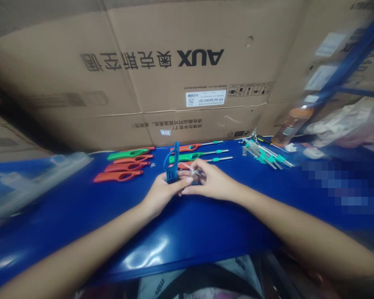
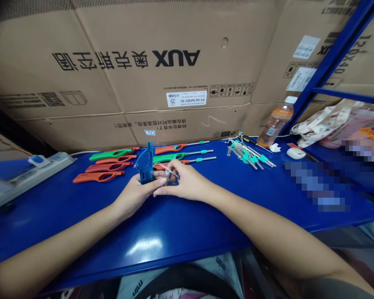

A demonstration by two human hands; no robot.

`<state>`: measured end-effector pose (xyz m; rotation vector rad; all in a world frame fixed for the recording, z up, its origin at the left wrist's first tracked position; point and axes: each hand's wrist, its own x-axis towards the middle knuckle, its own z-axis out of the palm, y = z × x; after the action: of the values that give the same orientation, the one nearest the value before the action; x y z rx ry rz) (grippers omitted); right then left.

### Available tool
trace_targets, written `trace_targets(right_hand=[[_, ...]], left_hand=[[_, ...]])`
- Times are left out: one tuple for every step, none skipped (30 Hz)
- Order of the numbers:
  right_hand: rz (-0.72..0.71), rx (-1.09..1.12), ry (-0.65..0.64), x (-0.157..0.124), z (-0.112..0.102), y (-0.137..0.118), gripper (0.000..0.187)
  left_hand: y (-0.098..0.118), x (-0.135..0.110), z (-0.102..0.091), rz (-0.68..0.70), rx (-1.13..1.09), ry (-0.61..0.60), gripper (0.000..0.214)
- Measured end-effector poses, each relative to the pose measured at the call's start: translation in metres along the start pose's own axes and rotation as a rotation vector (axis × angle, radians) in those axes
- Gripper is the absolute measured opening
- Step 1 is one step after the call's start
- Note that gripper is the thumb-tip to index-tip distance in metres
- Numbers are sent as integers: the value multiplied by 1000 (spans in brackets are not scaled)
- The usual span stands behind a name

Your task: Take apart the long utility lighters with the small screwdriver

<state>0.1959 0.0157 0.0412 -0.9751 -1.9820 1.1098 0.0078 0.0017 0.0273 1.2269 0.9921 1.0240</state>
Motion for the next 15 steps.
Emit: trace_targets(right_hand=[[-5,-14,-2,-1,3,1,44],[-5,-23,-5,-1,5,2,38],[-5,-31,-8,-1,6,3,31],[-7,-46,-9,0,5,5,25],[-9,-69,-6,1,4,7,19],[-5,-104,0,2,2,8,15],[6,-161,1,4,-1,9,12],[24,-235,-2,4,-5,9,10],[45,-315,-9,5,-9,8,11],[65,-387,-22,4,-15,6,11],[80,-447,-38,3,-20,4,11],[90,-504,-60,2,-26,0,11],[97,-559,-90,0,-30,-3,13],[103,-615,-132,-2,-34,-6,18],[107,-681,-185,-3,-37,-9,26]], left_hand=[[1,-1,1,-13,-17,-29,46],[1,-2,1,-20,-11,-54,43],[1,-3,1,-20,23,-73,42],[1,-3,0,-9,81,-90,43],[0,-2,-2,16,153,-105,45],[-1,0,-4,61,232,-117,46],[-3,2,-8,127,313,-127,45],[-5,4,-12,208,396,-132,44],[-7,7,-17,301,481,-136,41],[-9,9,-22,392,573,-138,37],[-11,12,-28,475,669,-141,31],[-13,15,-33,547,758,-156,28],[-14,17,-38,603,832,-179,25],[-15,19,-42,642,885,-192,24],[-15,20,-44,666,919,-199,24]])
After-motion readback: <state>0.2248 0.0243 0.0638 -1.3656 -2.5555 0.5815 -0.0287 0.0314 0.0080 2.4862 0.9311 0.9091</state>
